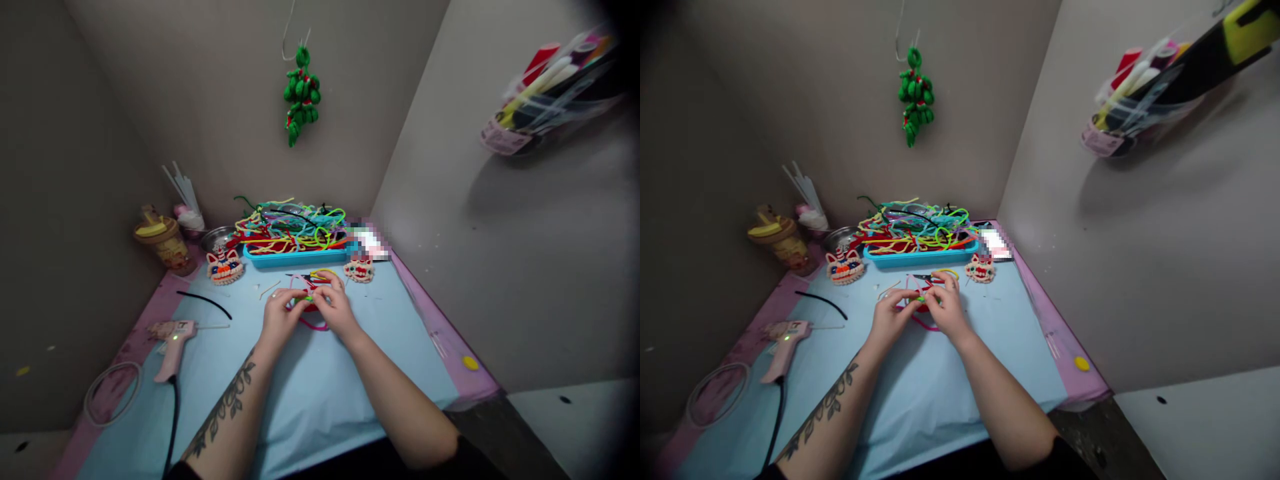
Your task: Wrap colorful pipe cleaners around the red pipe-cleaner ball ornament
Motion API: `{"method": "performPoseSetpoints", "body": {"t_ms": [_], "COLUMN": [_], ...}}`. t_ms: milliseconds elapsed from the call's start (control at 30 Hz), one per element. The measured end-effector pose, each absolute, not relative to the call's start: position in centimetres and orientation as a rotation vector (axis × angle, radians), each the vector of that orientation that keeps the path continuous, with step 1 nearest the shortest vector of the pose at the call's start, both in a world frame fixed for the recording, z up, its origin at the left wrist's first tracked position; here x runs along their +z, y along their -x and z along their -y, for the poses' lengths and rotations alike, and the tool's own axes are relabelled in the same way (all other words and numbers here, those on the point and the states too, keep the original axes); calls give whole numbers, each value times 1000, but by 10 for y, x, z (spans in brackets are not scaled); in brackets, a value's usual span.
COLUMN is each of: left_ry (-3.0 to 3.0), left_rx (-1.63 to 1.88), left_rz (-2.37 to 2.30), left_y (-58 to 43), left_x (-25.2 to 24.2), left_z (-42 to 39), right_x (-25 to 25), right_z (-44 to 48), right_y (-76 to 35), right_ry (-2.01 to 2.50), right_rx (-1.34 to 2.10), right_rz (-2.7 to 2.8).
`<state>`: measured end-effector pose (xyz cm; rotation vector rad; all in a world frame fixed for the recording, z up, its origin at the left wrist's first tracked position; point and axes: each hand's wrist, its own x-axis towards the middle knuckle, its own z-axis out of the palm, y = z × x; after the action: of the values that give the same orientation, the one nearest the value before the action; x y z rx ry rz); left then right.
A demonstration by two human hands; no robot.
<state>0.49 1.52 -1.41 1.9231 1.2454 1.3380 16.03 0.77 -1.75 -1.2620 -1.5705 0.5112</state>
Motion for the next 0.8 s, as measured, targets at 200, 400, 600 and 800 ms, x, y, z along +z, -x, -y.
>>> {"method": "performPoseSetpoints", "body": {"t_ms": [200, 400, 600, 800], "left_ry": [-1976, -2045, -2008, -1800], "left_rx": [1302, 1307, 1322, 1314], "left_rz": [-1235, -1224, -1263, -1215], "left_y": [-5, -5, -7, -11], "left_x": [-15, -15, -16, -14], "left_z": [-15, -16, -12, -10], "right_x": [-19, -18, -16, -17], "right_z": [-8, -8, -7, -9], "right_y": [-161, -161, -158, -160], "right_ry": [1252, 1245, 1267, 1248], "right_rx": [584, 598, 653, 683], "right_rz": [1541, 1530, 1522, 1451]}}
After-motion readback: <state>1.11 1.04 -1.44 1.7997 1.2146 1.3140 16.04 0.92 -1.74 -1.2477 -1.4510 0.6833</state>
